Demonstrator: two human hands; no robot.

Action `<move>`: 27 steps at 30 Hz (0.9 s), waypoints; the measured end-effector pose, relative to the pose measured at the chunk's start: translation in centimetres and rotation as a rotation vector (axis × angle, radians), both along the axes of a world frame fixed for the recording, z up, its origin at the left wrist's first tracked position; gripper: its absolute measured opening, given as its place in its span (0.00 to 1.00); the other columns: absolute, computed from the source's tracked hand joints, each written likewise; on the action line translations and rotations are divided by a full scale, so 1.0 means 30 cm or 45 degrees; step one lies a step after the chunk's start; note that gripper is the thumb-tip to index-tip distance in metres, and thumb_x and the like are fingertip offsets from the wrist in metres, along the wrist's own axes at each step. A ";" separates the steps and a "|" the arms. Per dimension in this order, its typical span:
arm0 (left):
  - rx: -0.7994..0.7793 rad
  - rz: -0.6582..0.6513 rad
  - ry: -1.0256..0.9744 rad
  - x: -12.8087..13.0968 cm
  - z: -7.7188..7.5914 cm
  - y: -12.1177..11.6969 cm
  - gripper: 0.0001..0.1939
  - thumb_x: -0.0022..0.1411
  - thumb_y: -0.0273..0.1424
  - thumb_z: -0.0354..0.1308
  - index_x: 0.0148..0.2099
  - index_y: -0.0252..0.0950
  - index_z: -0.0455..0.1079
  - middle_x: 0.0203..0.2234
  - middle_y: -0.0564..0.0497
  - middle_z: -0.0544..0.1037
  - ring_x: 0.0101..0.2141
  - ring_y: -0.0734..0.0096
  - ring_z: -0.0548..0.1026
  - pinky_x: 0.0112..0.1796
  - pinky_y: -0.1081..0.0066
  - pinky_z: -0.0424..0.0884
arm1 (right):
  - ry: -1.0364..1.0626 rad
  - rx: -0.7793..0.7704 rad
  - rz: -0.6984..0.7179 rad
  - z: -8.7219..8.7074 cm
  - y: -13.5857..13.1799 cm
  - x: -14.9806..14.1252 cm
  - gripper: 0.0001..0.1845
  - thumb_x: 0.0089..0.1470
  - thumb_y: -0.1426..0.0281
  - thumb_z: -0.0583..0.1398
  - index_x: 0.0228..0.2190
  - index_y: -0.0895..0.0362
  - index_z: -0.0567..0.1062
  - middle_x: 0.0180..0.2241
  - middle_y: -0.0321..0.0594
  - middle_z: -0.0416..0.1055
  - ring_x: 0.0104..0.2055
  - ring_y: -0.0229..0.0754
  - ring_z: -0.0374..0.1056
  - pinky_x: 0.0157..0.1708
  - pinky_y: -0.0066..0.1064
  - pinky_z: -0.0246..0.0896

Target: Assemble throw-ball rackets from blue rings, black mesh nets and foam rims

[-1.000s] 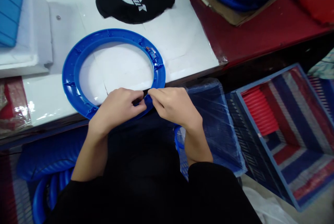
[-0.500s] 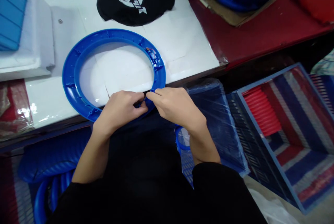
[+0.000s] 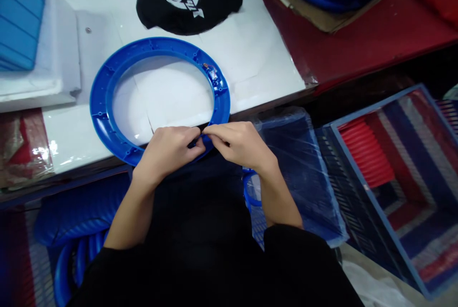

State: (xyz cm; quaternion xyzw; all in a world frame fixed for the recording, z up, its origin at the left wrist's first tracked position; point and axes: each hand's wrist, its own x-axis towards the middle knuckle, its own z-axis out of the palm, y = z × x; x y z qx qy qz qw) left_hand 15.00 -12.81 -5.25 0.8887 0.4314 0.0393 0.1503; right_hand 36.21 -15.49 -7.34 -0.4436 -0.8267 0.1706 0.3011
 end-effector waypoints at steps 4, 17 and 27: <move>-0.026 0.013 -0.041 -0.001 -0.001 0.006 0.12 0.69 0.30 0.54 0.35 0.36 0.78 0.29 0.45 0.83 0.29 0.62 0.77 0.30 0.67 0.60 | 0.040 -0.083 -0.115 -0.015 0.000 -0.006 0.06 0.66 0.71 0.63 0.41 0.55 0.82 0.26 0.34 0.78 0.26 0.37 0.72 0.30 0.28 0.66; -0.119 0.005 -0.150 -0.015 0.001 0.021 0.12 0.67 0.32 0.55 0.31 0.38 0.75 0.27 0.48 0.82 0.28 0.65 0.75 0.29 0.66 0.56 | 0.032 0.090 0.090 -0.019 0.011 0.008 0.11 0.67 0.74 0.60 0.43 0.57 0.83 0.35 0.39 0.84 0.32 0.40 0.78 0.33 0.31 0.67; -0.171 0.036 -0.180 -0.014 0.014 0.030 0.15 0.68 0.33 0.54 0.29 0.38 0.74 0.25 0.49 0.80 0.26 0.67 0.72 0.29 0.65 0.53 | -0.108 0.080 -0.175 0.003 -0.019 -0.023 0.09 0.69 0.71 0.60 0.41 0.55 0.82 0.35 0.39 0.83 0.33 0.41 0.77 0.35 0.32 0.63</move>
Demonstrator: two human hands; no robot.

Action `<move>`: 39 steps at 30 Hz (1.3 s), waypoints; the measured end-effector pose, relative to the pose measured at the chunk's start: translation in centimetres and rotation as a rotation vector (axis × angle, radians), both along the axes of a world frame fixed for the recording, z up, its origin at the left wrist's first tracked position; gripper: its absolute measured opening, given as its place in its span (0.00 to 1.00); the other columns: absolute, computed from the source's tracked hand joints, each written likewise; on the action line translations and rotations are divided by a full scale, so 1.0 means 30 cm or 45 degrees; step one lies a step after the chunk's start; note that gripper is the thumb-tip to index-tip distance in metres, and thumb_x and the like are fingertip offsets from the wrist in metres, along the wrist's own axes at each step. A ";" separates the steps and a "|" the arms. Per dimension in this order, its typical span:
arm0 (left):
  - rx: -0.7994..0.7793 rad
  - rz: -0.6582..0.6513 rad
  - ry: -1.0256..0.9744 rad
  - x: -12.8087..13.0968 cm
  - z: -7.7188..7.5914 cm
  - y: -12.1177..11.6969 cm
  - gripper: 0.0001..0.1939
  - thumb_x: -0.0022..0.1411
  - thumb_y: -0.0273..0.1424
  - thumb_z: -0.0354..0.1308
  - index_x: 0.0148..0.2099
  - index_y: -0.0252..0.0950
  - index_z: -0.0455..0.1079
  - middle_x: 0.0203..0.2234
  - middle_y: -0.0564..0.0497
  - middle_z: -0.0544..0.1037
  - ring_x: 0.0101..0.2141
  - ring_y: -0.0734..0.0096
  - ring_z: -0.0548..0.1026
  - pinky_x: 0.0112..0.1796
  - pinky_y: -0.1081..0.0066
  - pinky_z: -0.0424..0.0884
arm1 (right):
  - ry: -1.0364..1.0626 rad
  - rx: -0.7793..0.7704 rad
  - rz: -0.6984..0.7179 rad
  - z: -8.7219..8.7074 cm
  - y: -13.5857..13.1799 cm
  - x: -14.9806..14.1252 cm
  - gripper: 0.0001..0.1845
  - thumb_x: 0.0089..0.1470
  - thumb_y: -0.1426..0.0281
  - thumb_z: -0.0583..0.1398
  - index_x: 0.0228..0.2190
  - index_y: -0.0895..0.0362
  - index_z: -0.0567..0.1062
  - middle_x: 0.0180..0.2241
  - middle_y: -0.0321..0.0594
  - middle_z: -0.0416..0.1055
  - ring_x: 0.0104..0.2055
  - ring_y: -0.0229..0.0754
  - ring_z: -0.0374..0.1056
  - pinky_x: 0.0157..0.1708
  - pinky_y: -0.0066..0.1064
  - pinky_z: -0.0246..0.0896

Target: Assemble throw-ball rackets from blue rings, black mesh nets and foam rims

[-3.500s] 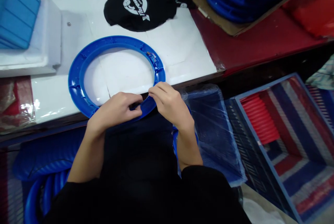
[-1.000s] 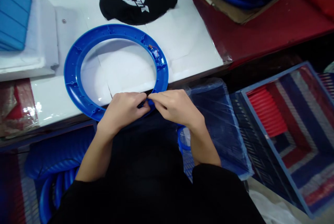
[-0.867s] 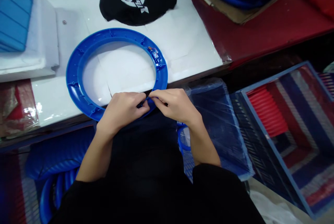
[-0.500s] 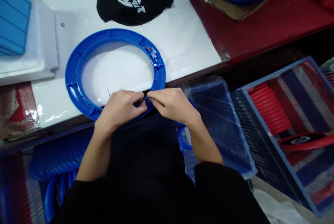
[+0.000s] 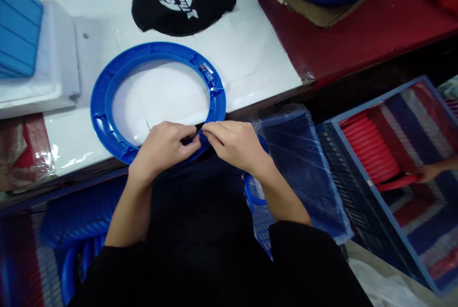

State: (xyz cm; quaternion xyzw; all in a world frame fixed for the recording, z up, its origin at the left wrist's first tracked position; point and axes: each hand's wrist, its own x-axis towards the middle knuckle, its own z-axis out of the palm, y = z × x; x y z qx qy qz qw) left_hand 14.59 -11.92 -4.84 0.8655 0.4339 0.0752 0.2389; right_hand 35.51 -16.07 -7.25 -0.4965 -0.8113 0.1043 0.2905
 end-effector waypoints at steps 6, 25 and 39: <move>-0.070 0.057 -0.007 0.005 0.010 0.006 0.16 0.67 0.36 0.54 0.28 0.39 0.74 0.23 0.49 0.78 0.25 0.68 0.69 0.29 0.66 0.53 | 0.039 -0.051 -0.200 0.004 0.016 -0.005 0.08 0.65 0.64 0.67 0.36 0.55 0.79 0.26 0.34 0.75 0.27 0.38 0.69 0.30 0.31 0.55; -0.046 0.028 0.012 0.006 0.004 0.011 0.15 0.67 0.36 0.55 0.30 0.39 0.77 0.25 0.49 0.81 0.27 0.66 0.72 0.29 0.65 0.53 | 0.167 0.094 0.063 -0.018 0.021 -0.026 0.09 0.70 0.73 0.59 0.38 0.57 0.80 0.34 0.42 0.81 0.35 0.42 0.76 0.38 0.34 0.68; -0.107 0.047 -0.021 0.003 0.008 0.017 0.15 0.65 0.35 0.56 0.25 0.39 0.70 0.22 0.50 0.77 0.25 0.68 0.67 0.29 0.65 0.52 | 0.164 0.083 0.110 -0.044 0.016 -0.011 0.08 0.69 0.73 0.59 0.38 0.57 0.80 0.33 0.41 0.81 0.32 0.41 0.73 0.35 0.33 0.66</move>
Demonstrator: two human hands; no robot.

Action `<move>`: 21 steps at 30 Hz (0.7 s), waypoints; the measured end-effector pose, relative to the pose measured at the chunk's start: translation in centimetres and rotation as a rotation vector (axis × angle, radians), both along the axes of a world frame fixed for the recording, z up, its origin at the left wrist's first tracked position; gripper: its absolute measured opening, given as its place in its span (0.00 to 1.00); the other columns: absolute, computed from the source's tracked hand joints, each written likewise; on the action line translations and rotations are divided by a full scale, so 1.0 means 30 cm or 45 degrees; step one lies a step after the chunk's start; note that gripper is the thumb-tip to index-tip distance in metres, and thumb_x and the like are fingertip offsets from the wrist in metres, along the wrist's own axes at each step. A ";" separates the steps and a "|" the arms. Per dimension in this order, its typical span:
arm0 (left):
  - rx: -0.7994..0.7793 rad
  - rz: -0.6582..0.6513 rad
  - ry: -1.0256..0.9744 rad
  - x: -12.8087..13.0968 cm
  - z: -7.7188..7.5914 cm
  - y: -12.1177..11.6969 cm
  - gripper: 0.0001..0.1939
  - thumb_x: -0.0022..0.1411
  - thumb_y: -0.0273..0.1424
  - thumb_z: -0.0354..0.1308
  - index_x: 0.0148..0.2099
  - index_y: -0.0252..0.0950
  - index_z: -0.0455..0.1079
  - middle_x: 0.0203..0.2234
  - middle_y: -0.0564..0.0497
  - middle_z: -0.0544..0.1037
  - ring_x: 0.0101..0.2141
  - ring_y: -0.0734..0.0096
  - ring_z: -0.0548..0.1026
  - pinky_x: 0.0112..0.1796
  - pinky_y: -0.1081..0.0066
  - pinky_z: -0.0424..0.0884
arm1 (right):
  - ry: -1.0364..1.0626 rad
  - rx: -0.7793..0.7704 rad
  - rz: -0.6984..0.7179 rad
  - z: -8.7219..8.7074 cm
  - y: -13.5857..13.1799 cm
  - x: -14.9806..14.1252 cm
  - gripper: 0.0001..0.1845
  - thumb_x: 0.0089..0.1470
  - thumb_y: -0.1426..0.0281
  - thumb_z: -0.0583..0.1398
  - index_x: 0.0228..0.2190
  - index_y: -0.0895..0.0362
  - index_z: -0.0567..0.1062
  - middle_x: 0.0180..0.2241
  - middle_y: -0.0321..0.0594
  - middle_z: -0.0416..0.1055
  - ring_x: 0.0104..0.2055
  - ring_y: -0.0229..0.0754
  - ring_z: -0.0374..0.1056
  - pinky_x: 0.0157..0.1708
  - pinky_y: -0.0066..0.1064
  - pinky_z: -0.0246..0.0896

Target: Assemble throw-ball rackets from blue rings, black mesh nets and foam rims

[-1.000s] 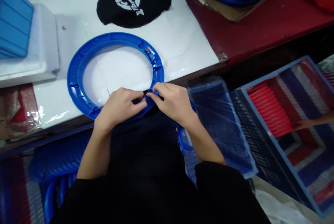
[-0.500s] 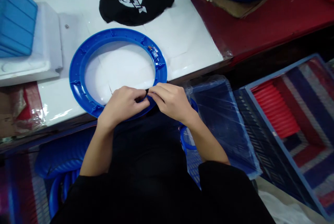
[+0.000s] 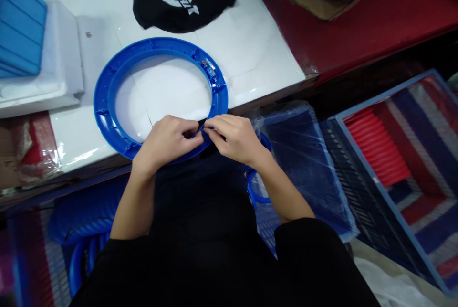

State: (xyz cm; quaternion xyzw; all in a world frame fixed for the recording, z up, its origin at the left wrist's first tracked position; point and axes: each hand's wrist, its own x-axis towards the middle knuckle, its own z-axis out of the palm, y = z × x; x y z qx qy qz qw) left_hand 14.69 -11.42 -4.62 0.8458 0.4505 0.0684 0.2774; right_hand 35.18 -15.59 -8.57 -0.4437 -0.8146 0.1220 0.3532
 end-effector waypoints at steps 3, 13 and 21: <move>0.003 -0.007 0.013 -0.001 -0.003 0.000 0.15 0.65 0.36 0.56 0.25 0.39 0.71 0.23 0.50 0.77 0.25 0.68 0.67 0.29 0.65 0.52 | 0.028 -0.032 0.036 -0.011 0.000 0.003 0.10 0.70 0.72 0.58 0.39 0.56 0.80 0.34 0.41 0.81 0.34 0.42 0.74 0.38 0.34 0.68; 0.026 0.003 0.014 -0.001 -0.007 -0.004 0.15 0.65 0.36 0.56 0.26 0.38 0.70 0.22 0.50 0.75 0.25 0.69 0.65 0.29 0.66 0.51 | -0.064 -0.017 0.021 0.008 -0.003 0.017 0.11 0.70 0.71 0.58 0.40 0.56 0.82 0.31 0.40 0.78 0.33 0.42 0.72 0.37 0.35 0.66; 0.019 -0.023 0.058 0.001 -0.010 -0.002 0.15 0.66 0.35 0.55 0.27 0.38 0.71 0.23 0.50 0.75 0.26 0.68 0.67 0.29 0.65 0.49 | 0.024 -0.056 -0.113 0.055 0.056 0.058 0.06 0.67 0.68 0.63 0.35 0.53 0.78 0.30 0.37 0.76 0.32 0.42 0.70 0.38 0.36 0.65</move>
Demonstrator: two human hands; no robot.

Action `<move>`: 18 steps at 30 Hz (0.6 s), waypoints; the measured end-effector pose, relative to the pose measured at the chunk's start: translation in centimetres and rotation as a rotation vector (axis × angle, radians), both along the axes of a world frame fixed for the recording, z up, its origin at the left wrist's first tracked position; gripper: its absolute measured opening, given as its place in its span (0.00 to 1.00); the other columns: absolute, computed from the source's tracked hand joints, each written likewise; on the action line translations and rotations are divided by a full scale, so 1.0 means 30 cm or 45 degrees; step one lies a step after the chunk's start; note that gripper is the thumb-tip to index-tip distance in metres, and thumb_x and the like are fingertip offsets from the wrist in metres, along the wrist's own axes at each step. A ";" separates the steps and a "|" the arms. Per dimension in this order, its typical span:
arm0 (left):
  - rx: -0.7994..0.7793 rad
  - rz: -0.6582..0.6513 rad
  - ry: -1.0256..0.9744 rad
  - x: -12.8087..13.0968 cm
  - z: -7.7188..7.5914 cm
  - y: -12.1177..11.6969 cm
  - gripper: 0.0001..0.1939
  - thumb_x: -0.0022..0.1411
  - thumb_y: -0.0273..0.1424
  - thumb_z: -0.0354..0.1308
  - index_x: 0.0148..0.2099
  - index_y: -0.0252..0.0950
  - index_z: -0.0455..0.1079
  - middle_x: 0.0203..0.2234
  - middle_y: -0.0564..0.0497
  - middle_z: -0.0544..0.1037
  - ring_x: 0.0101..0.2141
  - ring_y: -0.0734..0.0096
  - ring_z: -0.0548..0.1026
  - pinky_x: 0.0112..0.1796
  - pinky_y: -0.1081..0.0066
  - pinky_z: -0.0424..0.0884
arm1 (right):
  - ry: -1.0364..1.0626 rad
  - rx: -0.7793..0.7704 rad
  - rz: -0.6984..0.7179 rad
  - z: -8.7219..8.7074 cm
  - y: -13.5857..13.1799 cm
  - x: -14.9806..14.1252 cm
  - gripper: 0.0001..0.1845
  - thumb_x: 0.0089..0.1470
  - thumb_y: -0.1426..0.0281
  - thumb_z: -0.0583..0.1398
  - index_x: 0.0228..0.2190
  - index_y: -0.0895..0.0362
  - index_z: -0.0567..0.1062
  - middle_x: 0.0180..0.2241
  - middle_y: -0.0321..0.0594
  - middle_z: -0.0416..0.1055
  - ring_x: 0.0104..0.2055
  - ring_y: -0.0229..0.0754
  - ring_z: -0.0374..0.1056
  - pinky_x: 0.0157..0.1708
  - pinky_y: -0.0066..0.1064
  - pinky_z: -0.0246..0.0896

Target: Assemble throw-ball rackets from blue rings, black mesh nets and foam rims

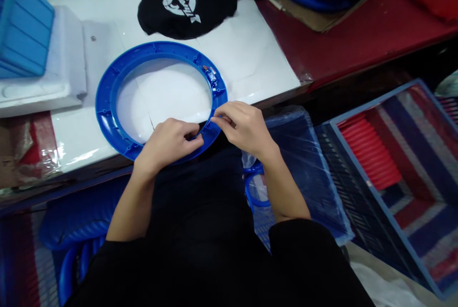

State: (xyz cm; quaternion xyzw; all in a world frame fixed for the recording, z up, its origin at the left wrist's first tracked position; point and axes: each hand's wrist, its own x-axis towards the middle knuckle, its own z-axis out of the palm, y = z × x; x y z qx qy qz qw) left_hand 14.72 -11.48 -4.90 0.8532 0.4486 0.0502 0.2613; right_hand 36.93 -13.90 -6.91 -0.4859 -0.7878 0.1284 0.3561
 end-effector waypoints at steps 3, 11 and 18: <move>0.019 -0.010 -0.007 -0.001 -0.004 -0.002 0.15 0.67 0.35 0.55 0.27 0.38 0.71 0.23 0.50 0.75 0.26 0.68 0.66 0.29 0.65 0.49 | -0.085 0.004 -0.002 0.000 0.020 -0.007 0.08 0.68 0.70 0.62 0.34 0.54 0.77 0.33 0.40 0.79 0.35 0.43 0.73 0.40 0.36 0.65; 0.170 -0.176 0.069 -0.026 -0.010 0.009 0.14 0.69 0.32 0.56 0.30 0.37 0.73 0.24 0.49 0.78 0.26 0.66 0.71 0.28 0.65 0.49 | -0.383 -0.240 -0.237 0.021 -0.021 -0.059 0.06 0.67 0.70 0.63 0.34 0.54 0.76 0.34 0.39 0.79 0.36 0.45 0.74 0.35 0.35 0.58; 0.524 -0.191 0.051 -0.097 0.007 -0.064 0.11 0.75 0.36 0.59 0.44 0.34 0.76 0.34 0.45 0.82 0.36 0.57 0.79 0.31 0.64 0.65 | -0.462 -0.305 -0.324 0.040 -0.036 -0.089 0.05 0.66 0.70 0.62 0.35 0.54 0.75 0.35 0.39 0.80 0.38 0.47 0.76 0.34 0.35 0.54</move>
